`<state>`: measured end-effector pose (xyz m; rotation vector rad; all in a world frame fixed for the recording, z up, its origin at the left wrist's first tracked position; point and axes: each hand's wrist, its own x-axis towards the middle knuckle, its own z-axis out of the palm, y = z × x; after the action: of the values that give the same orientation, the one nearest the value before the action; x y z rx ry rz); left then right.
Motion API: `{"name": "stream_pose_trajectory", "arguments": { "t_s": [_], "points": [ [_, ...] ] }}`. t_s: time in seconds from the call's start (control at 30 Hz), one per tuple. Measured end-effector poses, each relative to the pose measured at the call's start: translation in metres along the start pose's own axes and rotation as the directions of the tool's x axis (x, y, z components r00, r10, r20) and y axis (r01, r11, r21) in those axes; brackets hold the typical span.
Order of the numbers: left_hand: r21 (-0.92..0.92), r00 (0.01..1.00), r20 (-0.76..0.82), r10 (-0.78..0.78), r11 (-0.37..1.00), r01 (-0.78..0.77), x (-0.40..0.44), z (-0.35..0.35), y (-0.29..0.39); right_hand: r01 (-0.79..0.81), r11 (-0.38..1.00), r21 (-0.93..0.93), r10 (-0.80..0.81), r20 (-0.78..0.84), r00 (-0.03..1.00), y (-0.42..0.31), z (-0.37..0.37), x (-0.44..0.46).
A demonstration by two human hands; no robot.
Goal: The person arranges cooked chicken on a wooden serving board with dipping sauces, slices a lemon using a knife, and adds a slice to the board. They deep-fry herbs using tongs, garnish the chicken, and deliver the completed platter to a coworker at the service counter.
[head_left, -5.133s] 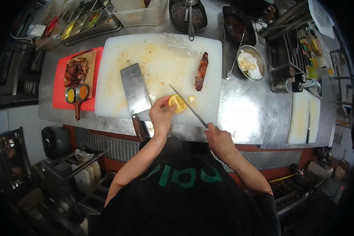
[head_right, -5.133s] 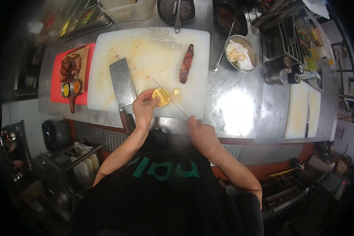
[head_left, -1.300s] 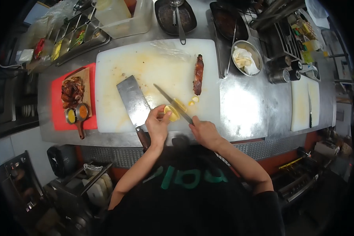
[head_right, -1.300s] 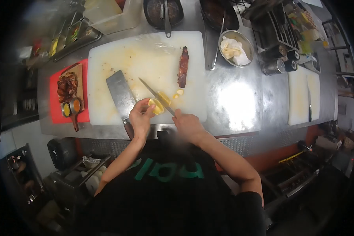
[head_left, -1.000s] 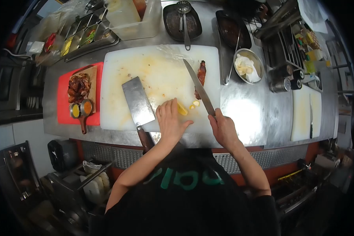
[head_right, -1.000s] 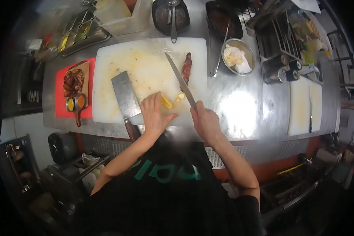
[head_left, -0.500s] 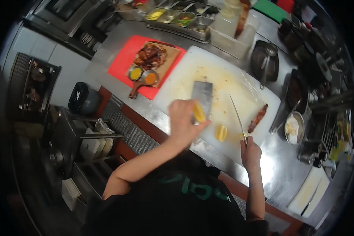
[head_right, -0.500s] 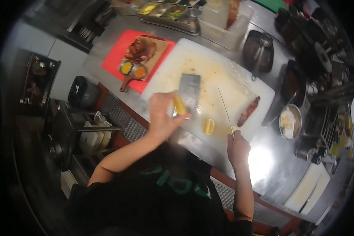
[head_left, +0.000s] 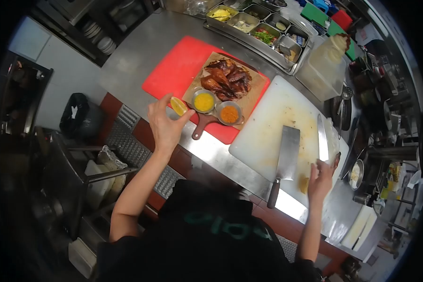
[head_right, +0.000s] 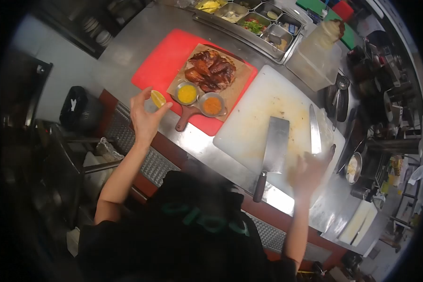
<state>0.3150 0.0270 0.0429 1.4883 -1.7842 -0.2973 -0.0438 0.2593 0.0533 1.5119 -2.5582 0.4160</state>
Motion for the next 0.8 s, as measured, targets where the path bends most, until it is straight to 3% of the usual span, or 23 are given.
{"name": "stream_pose_trajectory", "arguments": {
  "t_s": [0.03,0.1,0.23,0.3,0.33,0.4,0.47,0.5,0.57,0.63,0.7,0.77,0.8],
  "points": [
    [-0.012,1.000,0.011,-0.012,1.000,0.012,0.004,0.003,-0.007,0.022,0.997,0.069,-0.020,-0.034,0.999,-0.026,0.004,-0.002],
    [-0.078,0.998,0.065,0.023,0.997,-0.018,0.014,0.007,-0.016,-0.210,0.888,0.409,0.159,0.155,0.975,-0.083,0.016,-0.006],
    [-0.157,0.983,0.178,0.045,0.988,-0.017,0.028,0.014,-0.020,-0.298,0.797,0.526,0.177,0.269,0.947,-0.138,0.067,0.009],
    [-0.181,0.976,0.213,0.033,0.984,0.006,0.030,0.020,-0.026,-0.324,0.807,0.494,0.183,0.313,0.932,-0.165,0.074,0.027],
    [-0.151,0.976,0.212,0.045,0.989,-0.013,0.033,0.022,-0.029,-0.336,0.805,0.488,0.197,0.315,0.929,-0.172,0.082,0.033],
    [-0.128,0.976,0.211,0.060,0.991,-0.033,0.037,0.029,-0.036,-0.232,0.815,0.531,0.171,0.161,0.972,-0.181,0.096,0.041],
    [-0.273,0.959,0.277,-0.056,0.953,0.134,0.042,0.035,-0.043,-0.191,0.832,0.522,0.159,0.106,0.982,-0.194,0.091,0.045],
    [-0.275,0.959,0.278,-0.052,0.953,0.131,0.045,0.036,-0.044,-0.144,0.846,0.513,0.138,0.051,0.989,-0.202,0.089,0.047],
    [-0.300,0.948,0.307,-0.087,0.936,0.183,0.048,0.037,-0.046,-0.336,0.673,0.659,0.151,0.322,0.935,-0.214,0.099,0.036],
    [-0.313,0.948,0.311,-0.069,0.934,0.171,0.055,0.038,-0.047,-0.676,0.350,0.648,0.065,0.703,0.708,-0.233,0.105,0.031],
    [-0.327,0.948,0.316,-0.048,0.932,0.156,0.059,0.039,-0.050,-0.822,0.106,0.560,0.024,0.825,0.565,-0.256,0.116,0.032],
    [-0.299,0.934,0.357,0.025,0.950,0.089,0.063,0.040,-0.056,-0.844,0.062,0.533,-0.001,0.846,0.534,-0.274,0.129,0.036],
    [-0.300,0.932,0.362,0.031,0.950,0.085,0.064,0.040,-0.060,-0.861,-0.033,0.507,0.011,0.862,0.507,-0.283,0.133,0.038]
  ]
}}
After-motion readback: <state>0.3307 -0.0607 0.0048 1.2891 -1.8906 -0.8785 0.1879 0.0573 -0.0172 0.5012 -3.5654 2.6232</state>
